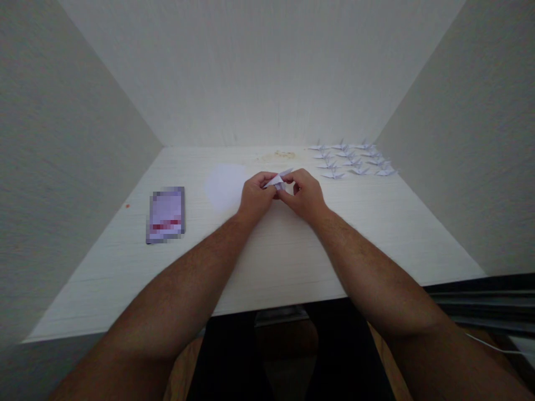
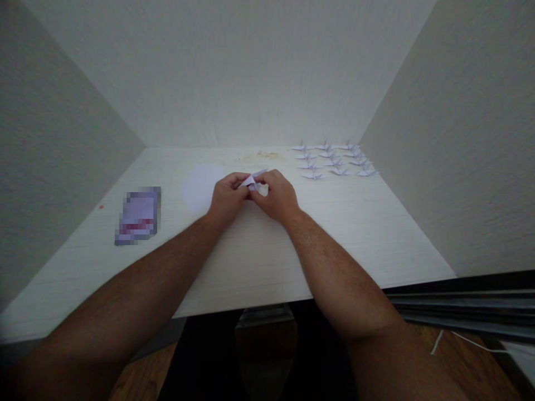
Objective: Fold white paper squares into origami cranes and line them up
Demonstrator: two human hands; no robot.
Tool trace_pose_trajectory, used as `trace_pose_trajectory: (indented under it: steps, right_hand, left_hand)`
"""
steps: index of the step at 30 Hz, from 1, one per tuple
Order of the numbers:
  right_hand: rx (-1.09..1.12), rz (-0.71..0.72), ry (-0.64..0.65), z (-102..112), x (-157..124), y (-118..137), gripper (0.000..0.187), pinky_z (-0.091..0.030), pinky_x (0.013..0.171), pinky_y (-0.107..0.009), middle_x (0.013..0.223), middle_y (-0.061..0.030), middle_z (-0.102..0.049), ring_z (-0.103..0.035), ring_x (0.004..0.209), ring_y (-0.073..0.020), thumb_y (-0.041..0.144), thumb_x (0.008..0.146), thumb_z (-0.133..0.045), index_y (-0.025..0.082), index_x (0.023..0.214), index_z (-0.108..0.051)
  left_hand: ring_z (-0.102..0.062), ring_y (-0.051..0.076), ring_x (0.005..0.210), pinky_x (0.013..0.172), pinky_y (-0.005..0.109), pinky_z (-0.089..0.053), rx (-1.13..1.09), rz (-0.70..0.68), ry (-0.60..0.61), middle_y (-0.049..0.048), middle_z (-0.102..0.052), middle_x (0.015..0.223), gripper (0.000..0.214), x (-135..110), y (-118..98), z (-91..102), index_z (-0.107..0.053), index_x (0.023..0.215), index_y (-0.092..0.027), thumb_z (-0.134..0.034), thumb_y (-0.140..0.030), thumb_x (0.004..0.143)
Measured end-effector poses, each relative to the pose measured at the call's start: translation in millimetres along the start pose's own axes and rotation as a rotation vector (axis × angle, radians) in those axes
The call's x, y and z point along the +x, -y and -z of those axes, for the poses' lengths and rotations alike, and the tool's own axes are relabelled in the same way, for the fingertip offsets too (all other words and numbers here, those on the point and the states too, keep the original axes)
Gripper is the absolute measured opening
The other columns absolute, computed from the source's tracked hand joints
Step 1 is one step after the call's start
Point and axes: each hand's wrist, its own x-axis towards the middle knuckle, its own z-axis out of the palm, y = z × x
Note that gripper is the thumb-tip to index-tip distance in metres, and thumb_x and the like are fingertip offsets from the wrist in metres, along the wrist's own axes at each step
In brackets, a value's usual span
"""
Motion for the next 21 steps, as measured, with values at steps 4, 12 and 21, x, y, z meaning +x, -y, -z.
trace_pose_trajectory:
  steps: [4, 12, 21]
  right_hand:
    - [0.009, 0.012, 0.034, 0.8, -1.3, 1.7, 0.032, -0.049, 0.079, -0.034, 0.104, -0.0065, -0.065, -0.059, 0.088, -0.0197, 0.027, 0.074, -0.080, 0.022, 0.103, -0.068]
    - [-0.001, 0.005, 0.024, 1.5, -1.3, 1.7, 0.021, -0.047, 0.075, -0.032, 0.101, -0.0041, -0.062, -0.053, 0.078, -0.0160, 0.022, 0.077, -0.078, 0.023, 0.095, -0.067]
    - [0.026, 0.013, 0.014, 4.3, -0.9, 5.7, 0.015, -0.043, 0.068, -0.030, 0.091, -0.0012, -0.057, -0.045, 0.067, -0.0133, 0.011, 0.073, -0.070, 0.022, 0.081, -0.062]
  left_hand:
    - [-0.070, 0.015, 0.074, 0.068, 0.028, -0.059, -0.027, 0.029, 0.002, 0.0038, -0.075, 0.085, 0.023, 1.8, 1.3, 1.1, -0.071, 0.093, -0.017, -0.066, -0.017, 0.070]
    - [-0.069, 0.015, 0.072, 0.069, 0.029, -0.060, -0.097, 0.047, 0.012, 0.0041, -0.076, 0.083, 0.031, 2.5, 3.8, 1.9, -0.072, 0.093, -0.017, -0.077, -0.023, 0.064]
    - [-0.064, 0.011, 0.058, 0.060, 0.026, -0.058, -0.115, 0.098, 0.030, 0.0002, -0.070, 0.068, 0.015, -0.2, -2.5, 0.3, -0.069, 0.077, -0.016, -0.075, -0.022, 0.065]
